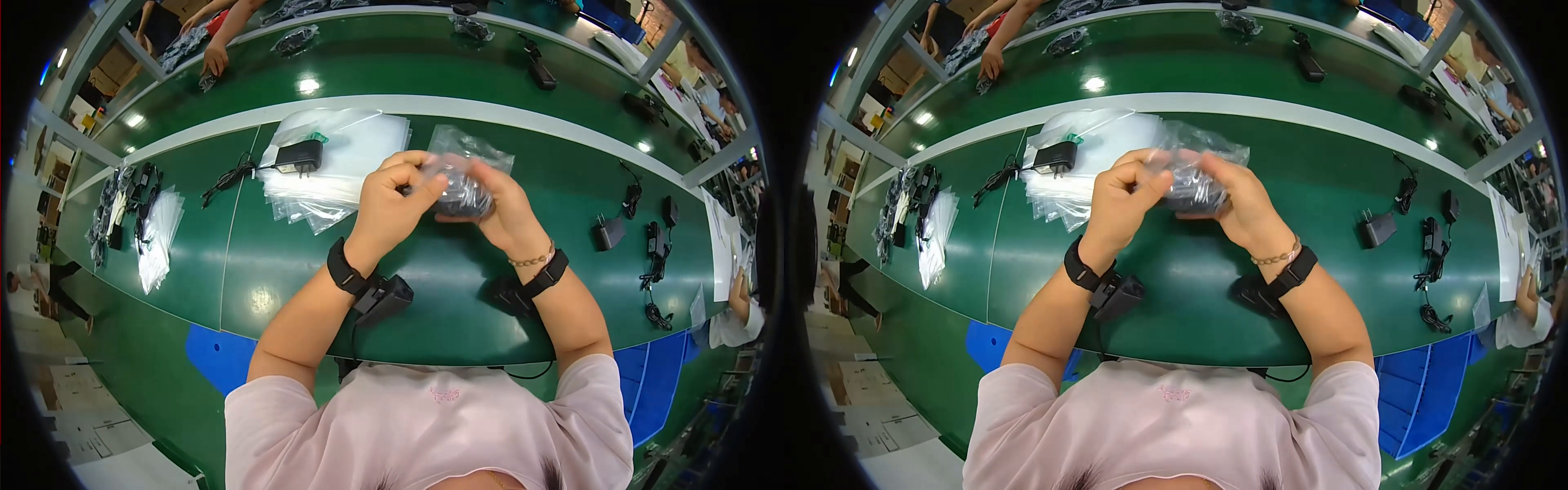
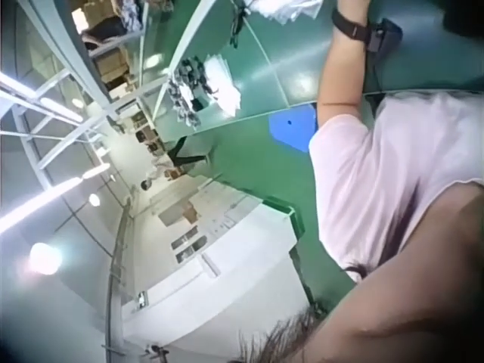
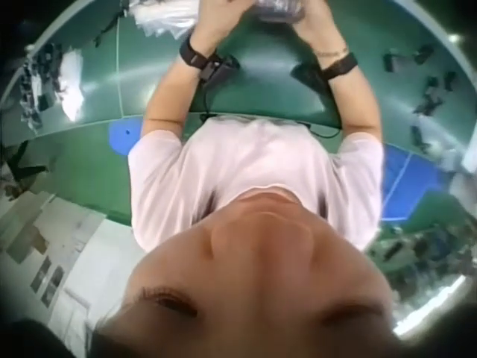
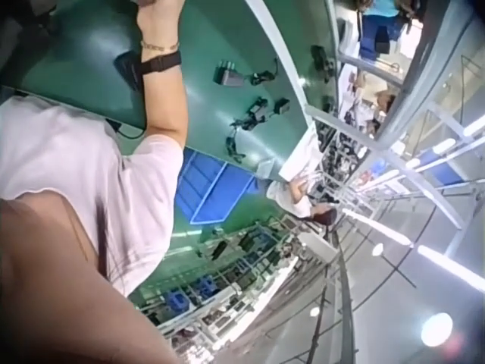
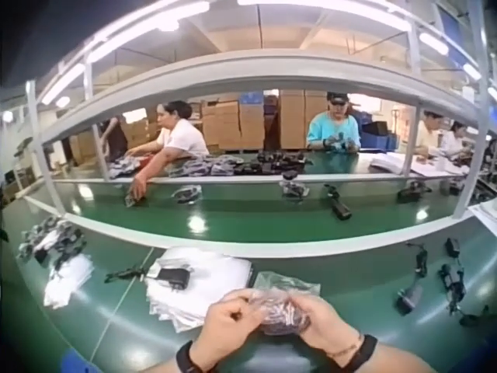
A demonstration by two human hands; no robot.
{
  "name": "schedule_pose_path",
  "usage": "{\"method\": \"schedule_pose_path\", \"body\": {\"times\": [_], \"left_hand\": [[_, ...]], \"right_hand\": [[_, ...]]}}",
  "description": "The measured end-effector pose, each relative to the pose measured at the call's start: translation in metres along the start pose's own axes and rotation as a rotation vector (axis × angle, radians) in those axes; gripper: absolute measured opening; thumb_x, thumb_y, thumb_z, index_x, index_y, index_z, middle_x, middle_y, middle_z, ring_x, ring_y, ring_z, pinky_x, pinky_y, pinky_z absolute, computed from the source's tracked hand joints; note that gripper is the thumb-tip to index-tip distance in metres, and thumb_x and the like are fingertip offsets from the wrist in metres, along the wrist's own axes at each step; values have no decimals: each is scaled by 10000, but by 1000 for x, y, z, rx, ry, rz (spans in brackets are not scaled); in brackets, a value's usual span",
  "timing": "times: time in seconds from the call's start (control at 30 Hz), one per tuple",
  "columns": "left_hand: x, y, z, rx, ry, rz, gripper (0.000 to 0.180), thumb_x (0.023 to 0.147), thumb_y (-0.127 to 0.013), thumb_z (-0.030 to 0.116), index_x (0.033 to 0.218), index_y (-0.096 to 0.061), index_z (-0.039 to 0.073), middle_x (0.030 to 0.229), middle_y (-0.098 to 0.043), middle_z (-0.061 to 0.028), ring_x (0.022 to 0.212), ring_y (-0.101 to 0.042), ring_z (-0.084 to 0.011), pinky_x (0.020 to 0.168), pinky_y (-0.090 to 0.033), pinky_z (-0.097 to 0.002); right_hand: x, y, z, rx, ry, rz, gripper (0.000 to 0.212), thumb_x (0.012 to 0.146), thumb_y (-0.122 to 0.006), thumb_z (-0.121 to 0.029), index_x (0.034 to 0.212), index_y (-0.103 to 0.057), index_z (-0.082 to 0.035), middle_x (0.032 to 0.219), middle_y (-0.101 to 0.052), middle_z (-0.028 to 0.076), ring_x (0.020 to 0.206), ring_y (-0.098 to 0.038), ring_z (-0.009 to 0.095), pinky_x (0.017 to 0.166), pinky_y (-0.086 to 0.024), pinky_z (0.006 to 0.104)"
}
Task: The person packages power adapters by hand, picking up an adapter, wrapping its cord, and sliding it into a plastic bag before setting it aside.
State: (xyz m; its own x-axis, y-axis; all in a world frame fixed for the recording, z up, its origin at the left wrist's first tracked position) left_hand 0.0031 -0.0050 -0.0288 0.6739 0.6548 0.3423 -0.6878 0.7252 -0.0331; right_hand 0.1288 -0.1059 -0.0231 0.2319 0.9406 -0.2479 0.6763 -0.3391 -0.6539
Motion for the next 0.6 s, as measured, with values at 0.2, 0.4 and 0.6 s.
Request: {"method": "schedule_pose_path", "body": {"times": [0.2, 0.4, 0.6], "left_hand": [[4, -6, 5, -306, 315, 156, 111, 816, -602, 84, 891, -609, 3, 996, -595, -67, 855, -568, -132, 719, -472, -261], [5, 19, 1, -199, 459, -49, 147, 810, -603, 151, 894, -600, 31, 826, -597, -26, 748, -555, -101, 644, -460, -237], [17, 31, 7, 96, 207, -1, 216, 836, -595, 246, 839, -571, 32, 745, -565, -26, 677, -506, -80, 562, -421, -235]], "right_hand": [[7, 13, 8, -194, 172, 150, 226, 892, -507, -133, 989, -618, 38, 935, -629, 84, 815, -580, 117, 720, -479, 261], [-1, -2, -1, -773, 331, 126, 256, 887, -509, -126, 1061, -583, 47, 965, -620, 89, 794, -597, 132, 728, -479, 236], [-16, -54, -5, -231, 13, -349, 509, 827, -604, -199, 1260, -428, 2, 1154, -528, 138, 881, -611, 204, 656, -537, 301]]}}
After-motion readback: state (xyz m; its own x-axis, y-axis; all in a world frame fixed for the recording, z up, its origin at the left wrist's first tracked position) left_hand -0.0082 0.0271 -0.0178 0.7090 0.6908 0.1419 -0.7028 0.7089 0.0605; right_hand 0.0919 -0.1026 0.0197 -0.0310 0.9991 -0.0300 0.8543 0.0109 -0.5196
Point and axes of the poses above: each hand's wrist, its own x-axis towards the middle knuckle, its own y-axis out of the back of the hand, z = x × y, the point moved 3 cm from there along x, towards the middle knuckle
